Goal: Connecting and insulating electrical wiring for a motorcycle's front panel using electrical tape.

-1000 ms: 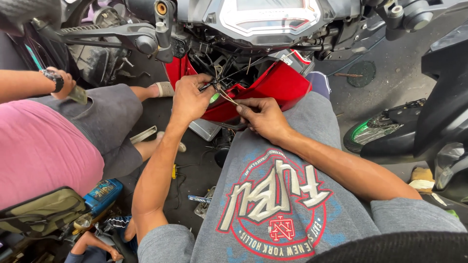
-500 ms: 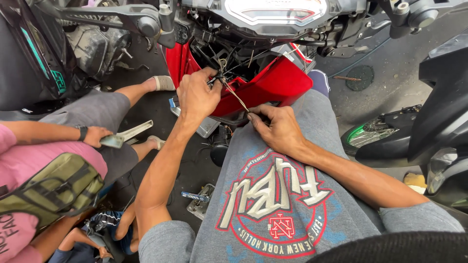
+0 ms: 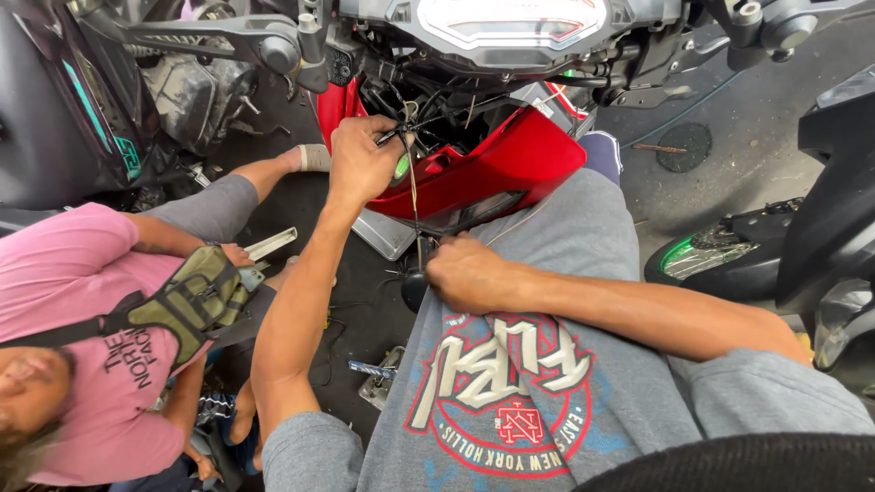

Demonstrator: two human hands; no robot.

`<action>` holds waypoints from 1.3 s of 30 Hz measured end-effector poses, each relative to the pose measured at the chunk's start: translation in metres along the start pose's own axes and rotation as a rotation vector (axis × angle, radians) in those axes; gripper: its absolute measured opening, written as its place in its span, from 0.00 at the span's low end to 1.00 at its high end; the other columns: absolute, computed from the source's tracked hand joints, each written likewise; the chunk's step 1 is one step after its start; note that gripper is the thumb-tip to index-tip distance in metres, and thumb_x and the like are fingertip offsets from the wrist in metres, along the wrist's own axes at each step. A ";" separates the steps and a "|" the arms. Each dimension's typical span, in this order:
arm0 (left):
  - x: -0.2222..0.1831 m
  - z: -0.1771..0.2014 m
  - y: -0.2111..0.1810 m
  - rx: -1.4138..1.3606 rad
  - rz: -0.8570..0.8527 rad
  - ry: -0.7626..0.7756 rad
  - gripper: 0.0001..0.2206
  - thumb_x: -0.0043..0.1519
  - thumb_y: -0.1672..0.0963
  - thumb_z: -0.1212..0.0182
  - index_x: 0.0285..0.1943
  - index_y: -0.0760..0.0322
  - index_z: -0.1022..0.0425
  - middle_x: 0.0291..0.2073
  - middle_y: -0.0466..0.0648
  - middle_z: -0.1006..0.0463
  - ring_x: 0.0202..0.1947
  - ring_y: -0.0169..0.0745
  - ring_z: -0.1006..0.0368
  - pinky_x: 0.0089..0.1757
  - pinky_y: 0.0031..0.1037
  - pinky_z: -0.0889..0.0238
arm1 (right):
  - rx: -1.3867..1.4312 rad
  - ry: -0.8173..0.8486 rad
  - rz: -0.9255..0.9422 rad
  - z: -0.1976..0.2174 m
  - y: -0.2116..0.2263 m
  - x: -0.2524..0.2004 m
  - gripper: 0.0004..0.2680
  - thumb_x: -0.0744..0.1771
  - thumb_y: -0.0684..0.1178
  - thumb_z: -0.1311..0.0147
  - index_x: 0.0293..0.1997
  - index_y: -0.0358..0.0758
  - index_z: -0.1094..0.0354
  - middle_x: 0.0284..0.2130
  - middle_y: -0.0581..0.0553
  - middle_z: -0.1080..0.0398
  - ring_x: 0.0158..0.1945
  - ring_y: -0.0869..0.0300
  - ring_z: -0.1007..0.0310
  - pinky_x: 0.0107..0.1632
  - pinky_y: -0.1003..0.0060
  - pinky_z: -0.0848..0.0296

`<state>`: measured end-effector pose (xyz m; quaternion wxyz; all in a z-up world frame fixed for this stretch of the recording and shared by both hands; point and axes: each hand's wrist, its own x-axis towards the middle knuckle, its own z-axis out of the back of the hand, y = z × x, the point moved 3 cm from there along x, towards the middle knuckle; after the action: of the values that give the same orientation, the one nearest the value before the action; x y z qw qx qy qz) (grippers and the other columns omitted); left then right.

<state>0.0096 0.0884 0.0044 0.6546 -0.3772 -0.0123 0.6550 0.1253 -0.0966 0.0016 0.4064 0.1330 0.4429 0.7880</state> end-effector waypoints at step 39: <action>-0.034 0.012 -0.005 0.656 -0.852 -0.384 0.18 0.60 0.61 0.31 0.58 0.49 0.18 0.22 0.37 0.30 0.22 0.35 0.34 0.23 0.28 0.44 | -0.355 -0.662 0.182 0.098 -0.118 0.074 0.08 0.67 0.51 0.39 0.51 0.50 0.26 0.50 0.54 0.26 0.45 0.51 0.25 0.29 0.54 0.32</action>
<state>0.0033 0.0653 0.0318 0.9298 0.0096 -0.0779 0.3597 0.1961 0.0496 -0.0491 0.4724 0.3467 0.1306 0.7997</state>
